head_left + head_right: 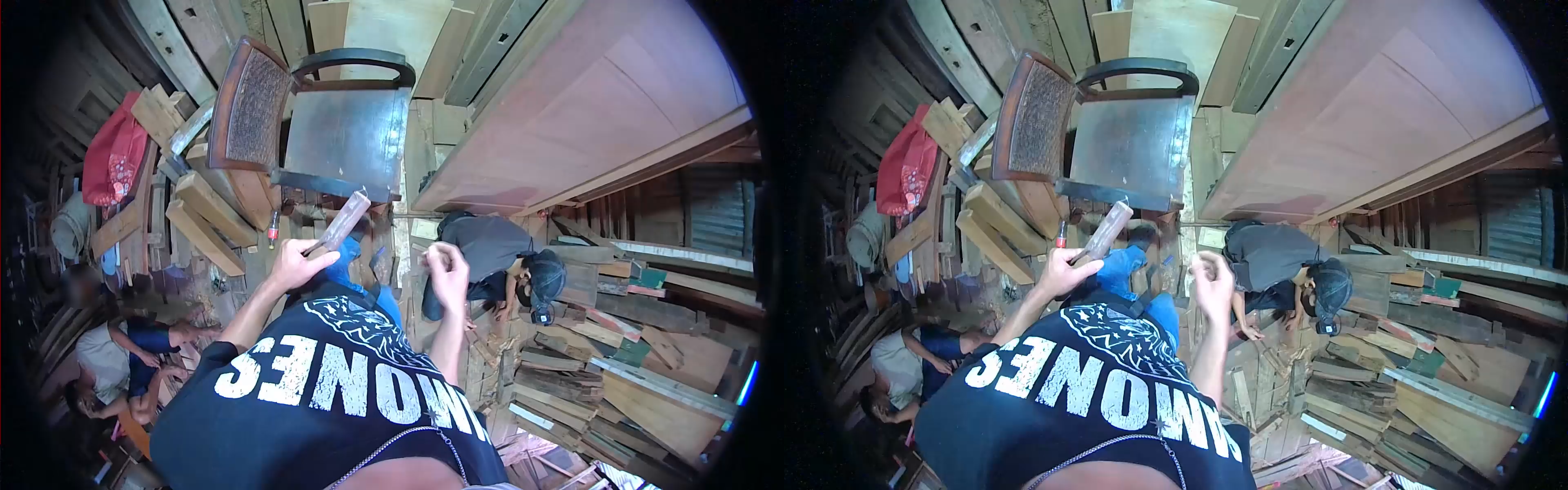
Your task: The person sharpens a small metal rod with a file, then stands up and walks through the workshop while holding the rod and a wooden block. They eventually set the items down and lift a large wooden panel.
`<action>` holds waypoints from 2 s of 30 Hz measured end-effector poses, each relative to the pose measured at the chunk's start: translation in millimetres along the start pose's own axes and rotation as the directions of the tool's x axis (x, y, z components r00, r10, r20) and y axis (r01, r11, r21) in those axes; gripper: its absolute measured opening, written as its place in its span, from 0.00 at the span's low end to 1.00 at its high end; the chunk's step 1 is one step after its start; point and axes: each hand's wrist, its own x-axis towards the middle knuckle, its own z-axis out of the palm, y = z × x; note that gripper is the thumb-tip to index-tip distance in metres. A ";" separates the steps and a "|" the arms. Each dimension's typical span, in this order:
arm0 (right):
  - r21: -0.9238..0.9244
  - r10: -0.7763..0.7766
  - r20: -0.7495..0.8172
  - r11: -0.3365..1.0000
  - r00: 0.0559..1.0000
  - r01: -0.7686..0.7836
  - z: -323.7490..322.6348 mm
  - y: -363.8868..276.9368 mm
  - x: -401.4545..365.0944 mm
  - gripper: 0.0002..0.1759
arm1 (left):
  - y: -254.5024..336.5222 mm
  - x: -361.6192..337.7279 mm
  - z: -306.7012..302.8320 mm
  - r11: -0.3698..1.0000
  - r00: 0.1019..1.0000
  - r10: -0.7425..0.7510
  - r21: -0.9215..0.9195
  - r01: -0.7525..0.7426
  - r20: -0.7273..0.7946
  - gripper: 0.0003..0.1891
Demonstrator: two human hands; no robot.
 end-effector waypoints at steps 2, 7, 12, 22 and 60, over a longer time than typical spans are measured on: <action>-0.190 -0.202 -0.065 0.964 0.977 0.187 -13.7 -36.8 41.4 0.09 | 4.8 24.1 -14.4 1.000 1.000 0.006 -0.030 -0.005 0.022 0.16; -0.557 -0.635 -0.276 0.717 0.721 0.418 -60.2 -195.1 152.6 0.26 | 17.8 61.9 -38.8 0.997 0.998 0.057 -0.047 -0.056 0.040 0.15; -0.844 -0.812 -0.357 0.492 0.461 0.212 -83.1 -309.4 268.8 0.72 | 20.1 88.2 -38.7 0.999 0.998 0.045 0.009 -0.046 0.047 0.15; -0.687 -0.579 -0.484 0.716 0.656 0.126 -64.7 -284.4 373.7 0.83 | 16.8 75.4 -21.6 0.998 0.999 -0.043 -0.046 0.043 0.020 0.12; -0.614 -0.343 -0.422 0.789 0.839 0.013 -61.0 -302.8 348.0 0.79 | 18.0 41.9 23.3 0.971 0.980 -0.012 -0.234 -0.035 -0.197 0.13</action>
